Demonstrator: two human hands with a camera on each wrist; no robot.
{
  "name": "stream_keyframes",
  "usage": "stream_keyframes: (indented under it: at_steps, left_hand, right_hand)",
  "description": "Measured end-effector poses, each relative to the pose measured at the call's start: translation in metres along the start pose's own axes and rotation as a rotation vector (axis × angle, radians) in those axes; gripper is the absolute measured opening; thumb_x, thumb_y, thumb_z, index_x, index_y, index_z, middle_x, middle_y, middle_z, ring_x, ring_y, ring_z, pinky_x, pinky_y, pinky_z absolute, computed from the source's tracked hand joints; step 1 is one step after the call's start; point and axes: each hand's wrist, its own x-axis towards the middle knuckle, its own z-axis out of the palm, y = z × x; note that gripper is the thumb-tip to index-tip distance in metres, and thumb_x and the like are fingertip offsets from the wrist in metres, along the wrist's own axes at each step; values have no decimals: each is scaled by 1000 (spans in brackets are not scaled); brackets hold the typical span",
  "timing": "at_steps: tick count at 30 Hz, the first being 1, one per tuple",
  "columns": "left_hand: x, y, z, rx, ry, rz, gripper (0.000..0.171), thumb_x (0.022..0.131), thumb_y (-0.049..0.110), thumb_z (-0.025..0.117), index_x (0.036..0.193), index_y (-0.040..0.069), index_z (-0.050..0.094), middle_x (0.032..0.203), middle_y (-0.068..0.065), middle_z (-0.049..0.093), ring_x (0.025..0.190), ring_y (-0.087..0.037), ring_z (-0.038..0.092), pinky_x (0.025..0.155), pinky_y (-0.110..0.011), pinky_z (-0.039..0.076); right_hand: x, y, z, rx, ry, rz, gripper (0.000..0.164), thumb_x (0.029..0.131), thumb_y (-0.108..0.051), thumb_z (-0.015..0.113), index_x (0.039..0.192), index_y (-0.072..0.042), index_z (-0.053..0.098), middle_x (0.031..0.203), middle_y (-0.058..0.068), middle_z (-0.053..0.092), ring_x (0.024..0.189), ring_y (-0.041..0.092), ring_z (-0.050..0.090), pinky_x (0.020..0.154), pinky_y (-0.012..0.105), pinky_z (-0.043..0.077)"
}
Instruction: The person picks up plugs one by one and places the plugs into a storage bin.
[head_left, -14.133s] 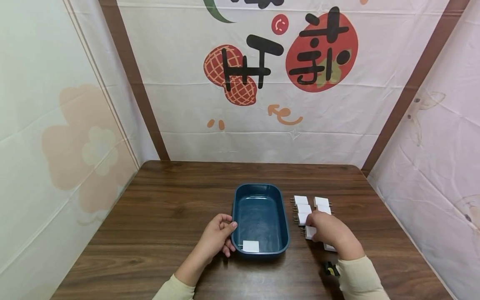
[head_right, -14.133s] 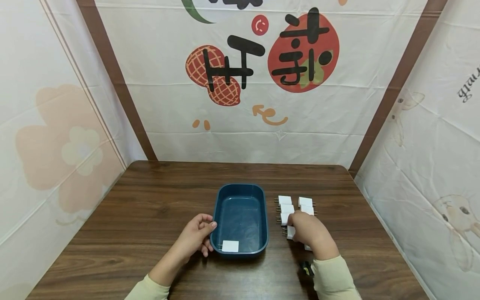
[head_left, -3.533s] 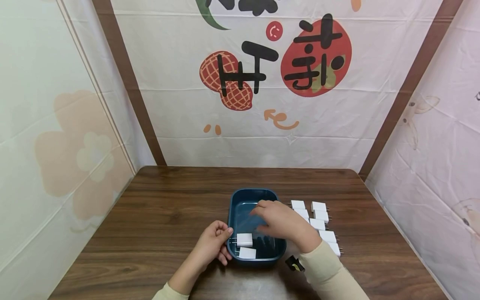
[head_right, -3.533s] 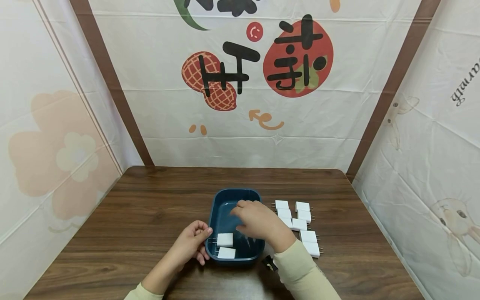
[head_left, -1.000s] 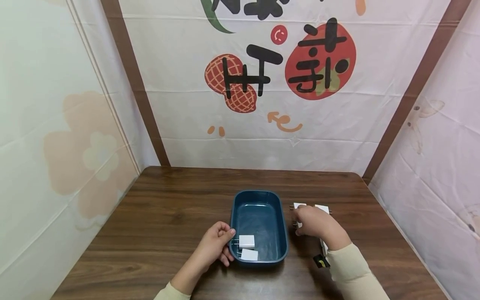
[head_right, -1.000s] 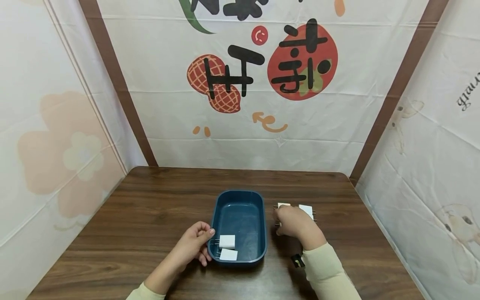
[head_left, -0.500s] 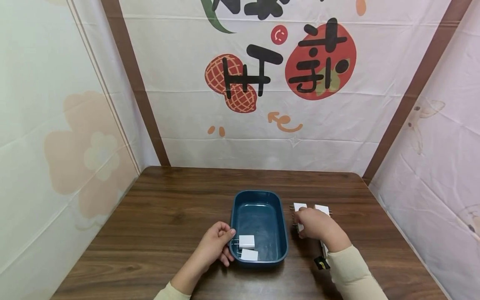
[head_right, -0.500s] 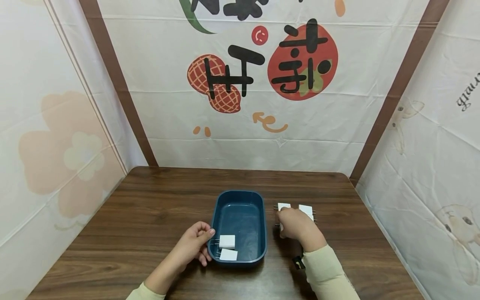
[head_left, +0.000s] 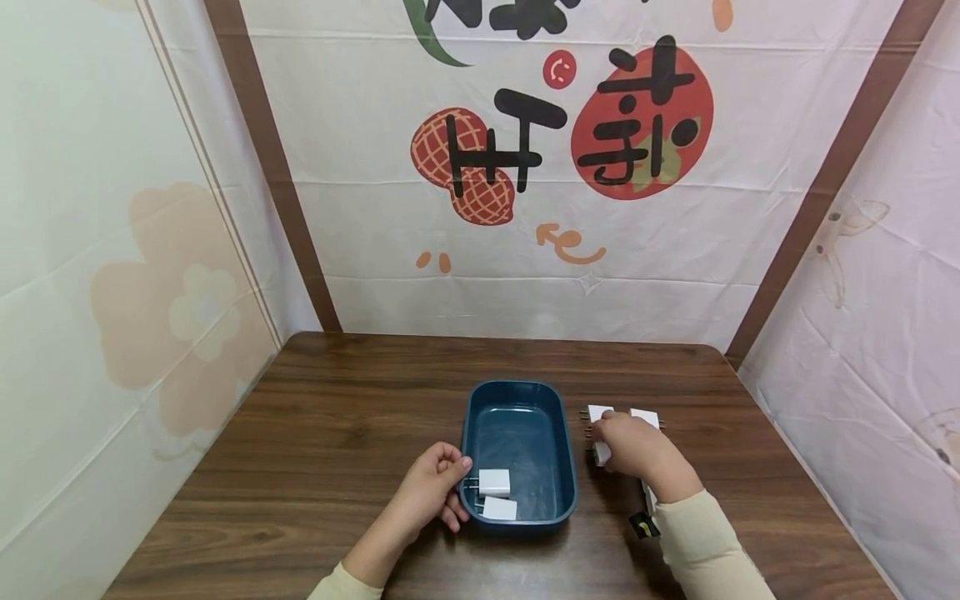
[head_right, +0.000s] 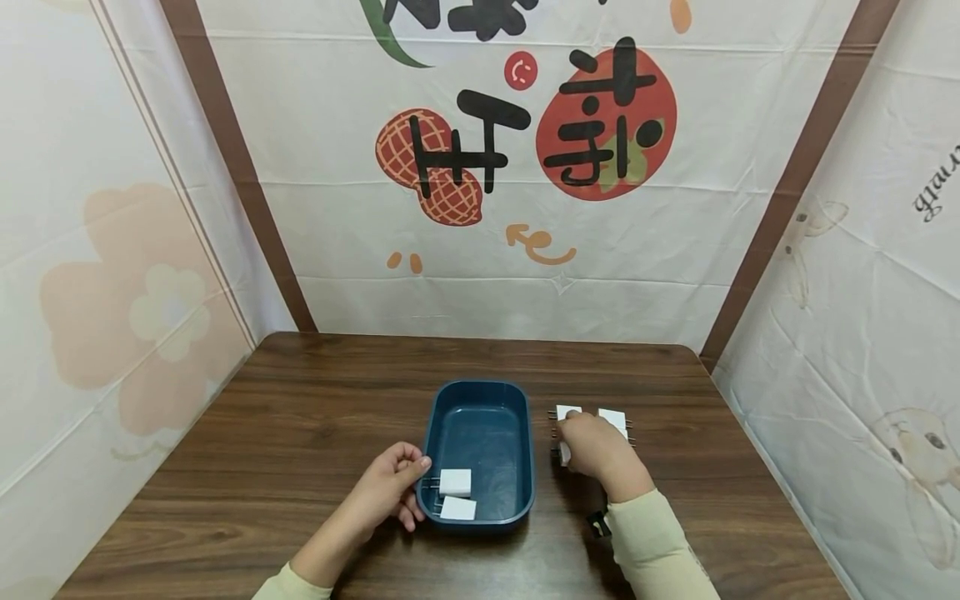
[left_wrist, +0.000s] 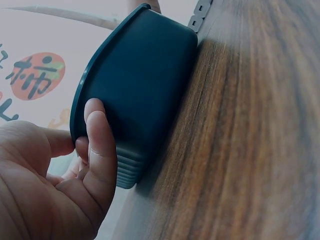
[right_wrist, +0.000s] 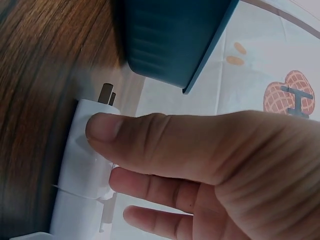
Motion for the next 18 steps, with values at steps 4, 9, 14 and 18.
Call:
stream_keyframes:
  at_steps: [4,9,14,18]
  left_hand:
    - [0,1,0,2,-1,-8,30,107,26,56,115,-1,45,81,-19,63,49,-21,66,40,-31,55]
    - [0,2,-1,8,-1,-3,30,107,26,56,115,-1,45,80,-18,63,49,-21,66,40,-32,55]
    - [-1,2,-1,6,1,-4,31,107,26,57,115,-1,46,81,-19,63,50,-21,66,41,-31,55]
    - [-1,1,-1,4,-1,-4,30,107,26,56,115,-1,45,81,-19,63,49,-21,66,41,-31,55]
  right_hand:
    - [-1,1,-1,-13,14,-12,31,69,1,88,95,-7,74,85,4,61,73,22,62,65,43,57]
    - [0,2,2,-27,40,-44,25,72,6,82,93,-6,73,84,5,61,72,23,62,64,42,57]
    - [2,3,6,-10,32,-41,24,74,5,82,93,-5,73,84,5,61,74,23,63,67,42,57]
    - [1,3,6,21,7,-18,25,75,2,85,95,-4,73,85,5,61,76,21,62,69,42,58]
